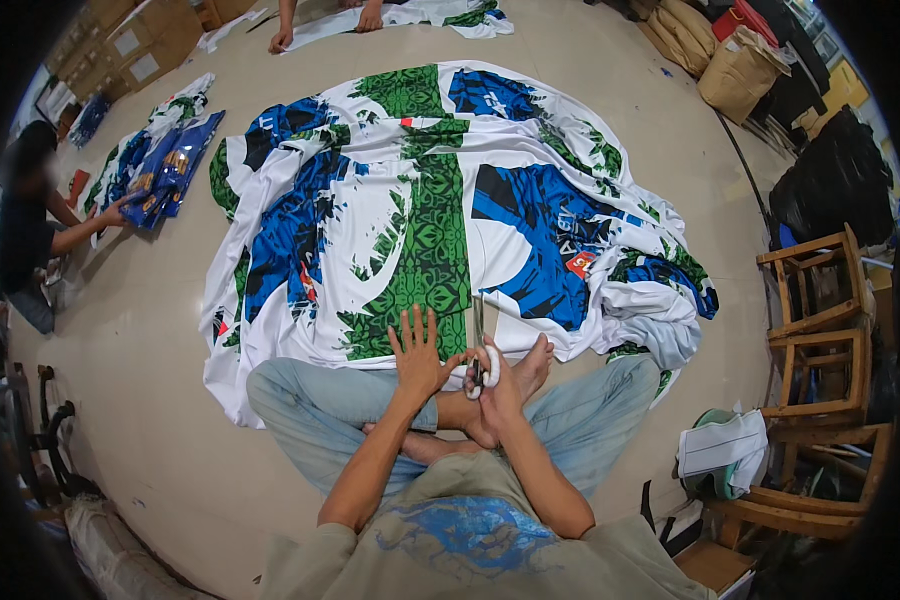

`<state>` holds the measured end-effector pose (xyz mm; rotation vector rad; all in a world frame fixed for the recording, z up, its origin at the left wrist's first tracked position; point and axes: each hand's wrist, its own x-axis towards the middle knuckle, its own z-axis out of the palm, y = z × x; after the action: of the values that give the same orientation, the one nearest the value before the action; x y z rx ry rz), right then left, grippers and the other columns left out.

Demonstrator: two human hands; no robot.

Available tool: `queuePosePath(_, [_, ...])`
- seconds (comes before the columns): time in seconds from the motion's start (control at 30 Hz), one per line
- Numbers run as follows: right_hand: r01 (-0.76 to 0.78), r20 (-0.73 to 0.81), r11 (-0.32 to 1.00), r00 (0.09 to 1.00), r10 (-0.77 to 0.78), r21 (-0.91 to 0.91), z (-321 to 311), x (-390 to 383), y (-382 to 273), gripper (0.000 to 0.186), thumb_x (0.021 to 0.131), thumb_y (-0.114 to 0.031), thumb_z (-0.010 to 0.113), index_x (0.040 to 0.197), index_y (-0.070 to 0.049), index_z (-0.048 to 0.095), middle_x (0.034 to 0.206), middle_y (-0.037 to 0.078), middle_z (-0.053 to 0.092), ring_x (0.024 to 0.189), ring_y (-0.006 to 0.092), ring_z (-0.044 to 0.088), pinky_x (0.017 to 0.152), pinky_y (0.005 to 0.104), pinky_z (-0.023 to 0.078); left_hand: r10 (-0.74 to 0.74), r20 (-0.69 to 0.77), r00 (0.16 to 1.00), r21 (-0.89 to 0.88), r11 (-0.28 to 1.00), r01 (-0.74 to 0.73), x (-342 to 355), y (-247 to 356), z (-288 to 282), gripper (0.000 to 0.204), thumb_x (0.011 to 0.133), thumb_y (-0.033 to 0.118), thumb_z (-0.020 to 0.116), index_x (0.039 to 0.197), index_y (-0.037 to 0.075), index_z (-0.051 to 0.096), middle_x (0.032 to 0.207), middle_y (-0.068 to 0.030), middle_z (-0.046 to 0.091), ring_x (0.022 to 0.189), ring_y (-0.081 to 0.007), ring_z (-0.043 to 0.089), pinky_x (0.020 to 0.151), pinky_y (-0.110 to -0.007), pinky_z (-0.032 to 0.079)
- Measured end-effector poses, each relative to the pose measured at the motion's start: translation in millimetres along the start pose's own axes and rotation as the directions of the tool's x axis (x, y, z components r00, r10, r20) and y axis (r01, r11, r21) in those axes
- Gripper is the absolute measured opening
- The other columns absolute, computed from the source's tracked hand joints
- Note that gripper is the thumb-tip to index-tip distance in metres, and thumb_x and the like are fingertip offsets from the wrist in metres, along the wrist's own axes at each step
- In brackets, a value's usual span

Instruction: The person sits on the floor and uses scissors to cut a large piece of patterned fabric. They repeatedly smooth the fabric, align sections, and make cuts along specific lines to separate pieces. The person occasionally lifts and repositions the fabric to continue cutting.

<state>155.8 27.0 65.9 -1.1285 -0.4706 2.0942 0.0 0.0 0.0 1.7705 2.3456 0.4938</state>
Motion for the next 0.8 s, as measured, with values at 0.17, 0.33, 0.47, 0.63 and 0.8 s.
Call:
queuePosePath(0.17, [0.043,-0.01,0.994,0.999,-0.044,-0.102,3.1,16.2,-5.9,0.043,0.101,-0.027,0.047,0.142,-0.014,0.046,0.103,0.004,0.063,0.069,0.0141,0.054,0.057,0.0293,0.045,-0.063,0.128,0.99,0.014,0.998,0.061,-15.0,8.8,-20.1,0.105,0.077,0.066,0.062,0.152,0.001,0.026,0.16,-0.0211,0.012,0.148,-0.0394,0.006,0.114,-0.064,0.004])
queuePosePath(0.33, [-0.055,0.083,0.984,0.994,0.07,-0.169,14.3,-11.5,-30.6,0.044,0.098,-0.02,0.055,0.141,-0.011,0.047,0.106,0.005,0.064,0.071,0.0131,0.057,0.057,0.0277,0.045,-0.076,-0.03,0.997,-0.093,0.993,0.073,14.6,-10.4,-35.8,0.097,0.084,0.066,0.056,0.15,0.001,0.028,0.159,-0.0228,0.015,0.147,-0.0405,0.009,0.113,-0.065,0.005])
queuePosePath(0.47, [0.232,0.066,0.581,0.954,-0.293,-0.78,-23.6,-11.8,-60.9,0.049,0.092,-0.013,0.062,0.139,-0.007,0.049,0.12,0.009,0.062,0.094,0.0179,0.062,0.078,0.0301,0.05,-0.11,-0.199,0.974,0.026,0.993,0.118,75.4,-63.6,-51.6,0.09,0.089,0.065,0.049,0.15,0.002,0.03,0.158,-0.0231,0.019,0.147,-0.0411,0.011,0.113,-0.064,0.006])
queuePosePath(0.63, [0.437,0.275,-0.048,0.474,-0.836,-0.898,-45.2,88.7,-130.3,0.057,0.083,-0.003,0.06,0.138,0.0,0.045,0.125,0.019,0.055,0.118,0.0343,0.054,0.097,0.041,0.044,-0.195,-0.086,0.977,0.058,0.978,0.2,121.0,-142.7,-54.5,0.09,0.091,0.069,0.042,0.152,0.005,0.027,0.159,-0.0215,0.016,0.148,-0.04,0.008,0.113,-0.065,0.006])
queuePosePath(0.8, [0.093,0.19,-0.166,0.523,-0.831,-0.982,-103.5,107.1,-138.2,0.058,0.08,-0.007,0.065,0.135,-0.001,0.047,0.129,0.02,0.053,0.12,0.0385,0.052,0.098,0.0421,0.044,-0.26,-0.026,0.965,0.108,0.959,0.261,101.0,-159.6,-49.1,0.091,0.09,0.07,0.041,0.154,0.006,0.023,0.162,-0.015,0.013,0.148,-0.0399,0.007,0.113,-0.066,0.008])
